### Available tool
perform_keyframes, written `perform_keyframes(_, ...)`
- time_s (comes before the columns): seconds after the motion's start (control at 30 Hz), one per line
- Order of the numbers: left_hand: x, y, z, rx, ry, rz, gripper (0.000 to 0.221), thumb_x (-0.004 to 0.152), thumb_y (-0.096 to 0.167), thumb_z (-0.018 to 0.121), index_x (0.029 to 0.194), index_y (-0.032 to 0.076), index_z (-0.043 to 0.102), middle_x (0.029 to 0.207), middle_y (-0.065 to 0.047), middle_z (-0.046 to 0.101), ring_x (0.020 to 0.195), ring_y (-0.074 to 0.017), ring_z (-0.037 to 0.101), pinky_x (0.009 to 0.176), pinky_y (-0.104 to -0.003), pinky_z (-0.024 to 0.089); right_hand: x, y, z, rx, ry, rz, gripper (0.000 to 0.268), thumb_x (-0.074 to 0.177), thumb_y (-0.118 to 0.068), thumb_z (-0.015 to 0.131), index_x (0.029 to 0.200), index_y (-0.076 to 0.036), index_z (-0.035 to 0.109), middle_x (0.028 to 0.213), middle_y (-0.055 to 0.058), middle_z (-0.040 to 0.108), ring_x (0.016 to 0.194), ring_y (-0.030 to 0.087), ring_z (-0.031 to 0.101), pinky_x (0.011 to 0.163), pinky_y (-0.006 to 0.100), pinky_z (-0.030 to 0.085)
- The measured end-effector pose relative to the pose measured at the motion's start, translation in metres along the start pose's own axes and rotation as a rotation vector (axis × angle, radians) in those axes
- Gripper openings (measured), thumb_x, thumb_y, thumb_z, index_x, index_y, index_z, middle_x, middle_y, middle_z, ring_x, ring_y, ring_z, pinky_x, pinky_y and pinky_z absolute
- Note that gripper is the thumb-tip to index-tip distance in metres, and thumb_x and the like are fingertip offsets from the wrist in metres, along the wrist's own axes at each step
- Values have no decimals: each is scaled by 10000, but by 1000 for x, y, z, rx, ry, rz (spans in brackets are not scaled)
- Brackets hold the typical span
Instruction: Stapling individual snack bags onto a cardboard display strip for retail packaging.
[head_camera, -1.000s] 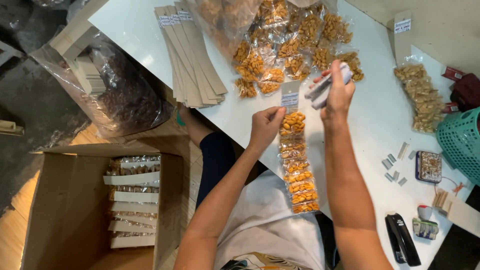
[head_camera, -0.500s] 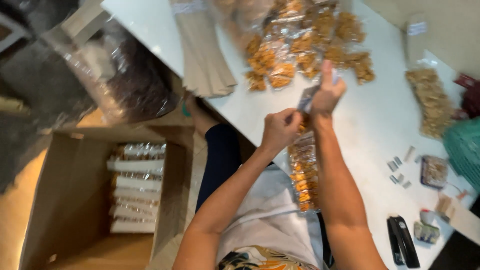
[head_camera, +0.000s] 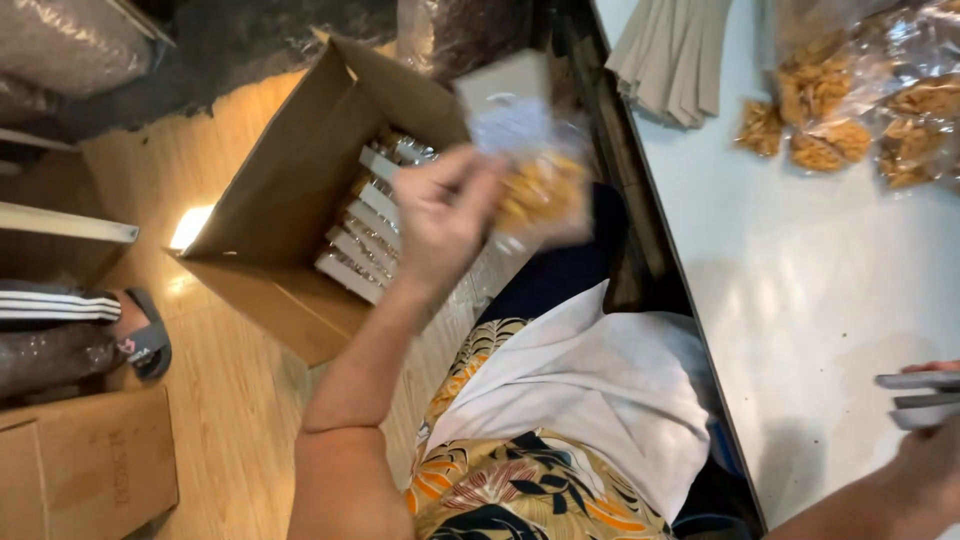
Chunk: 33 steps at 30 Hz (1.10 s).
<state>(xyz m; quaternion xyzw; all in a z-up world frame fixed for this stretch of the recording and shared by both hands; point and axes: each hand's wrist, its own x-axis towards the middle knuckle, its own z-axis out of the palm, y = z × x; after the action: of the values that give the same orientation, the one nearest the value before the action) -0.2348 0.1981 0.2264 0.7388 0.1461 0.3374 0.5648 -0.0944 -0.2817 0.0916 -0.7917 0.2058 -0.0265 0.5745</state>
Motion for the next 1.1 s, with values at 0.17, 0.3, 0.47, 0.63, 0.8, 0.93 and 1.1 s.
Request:
perform_keyframes(0.17,22,-126,-52,377,156,287,178,1025,132,639,918,4,702,830,-52,654,729,-125,585,622,-299,476,22,40,22,184,-63,-31,206,1159,-378,539,1038,-216,581,803,2,575,709,133,637,656,298,598)
perform_keyframes(0.3,12,-272,-50,440,-49,-90,555,954,230,579,1494,139,489,1453,-147,589,1349,-312,543,1133,-410,397,24,50,34,215,-152,-87,343,1202,-422,584,1024,-129,570,784,102,594,618,244,630,523,394,537)
perform_keyframes(0.47,57,-224,91,370,-96,243,508,904,263,606,1360,43,562,1329,-166,606,1259,-338,557,1096,-445,424,24,45,61,527,-262,175,140,964,-328,655,1013,-198,636,780,80,654,690,195,658,713,422,533)
perform_keyframes(0.63,127,-219,243,518,-116,446,433,792,334,818,1095,100,617,939,-74,628,940,-299,645,865,-432,520,-25,3,113,409,-509,167,133,854,-175,659,807,-59,706,726,84,694,662,198,733,756,399,584)
perform_keyframes(0.8,165,-223,307,1252,-307,163,929,638,711,804,1234,23,617,1245,-234,599,1166,-393,549,955,-493,424,27,-21,158,-337,-497,-139,416,790,-381,842,1018,-53,726,906,219,761,972,418,726,899,541,527)
perform_keyframes(0.93,176,-253,309,1203,-247,178,528,755,427,792,1086,35,668,1080,-175,622,1040,-331,578,852,-444,416,113,-94,233,-548,-217,-632,376,939,-350,730,1190,-87,636,1092,237,687,1087,463,645,987,575,493)
perform_keyframes(1.1,175,-229,292,1007,-201,120,122,732,126,777,727,60,675,716,-133,588,713,-300,603,641,-411,426,207,-115,338,-826,-264,-881,521,823,-430,762,1251,-147,666,1212,144,635,1159,403,605,903,551,509)
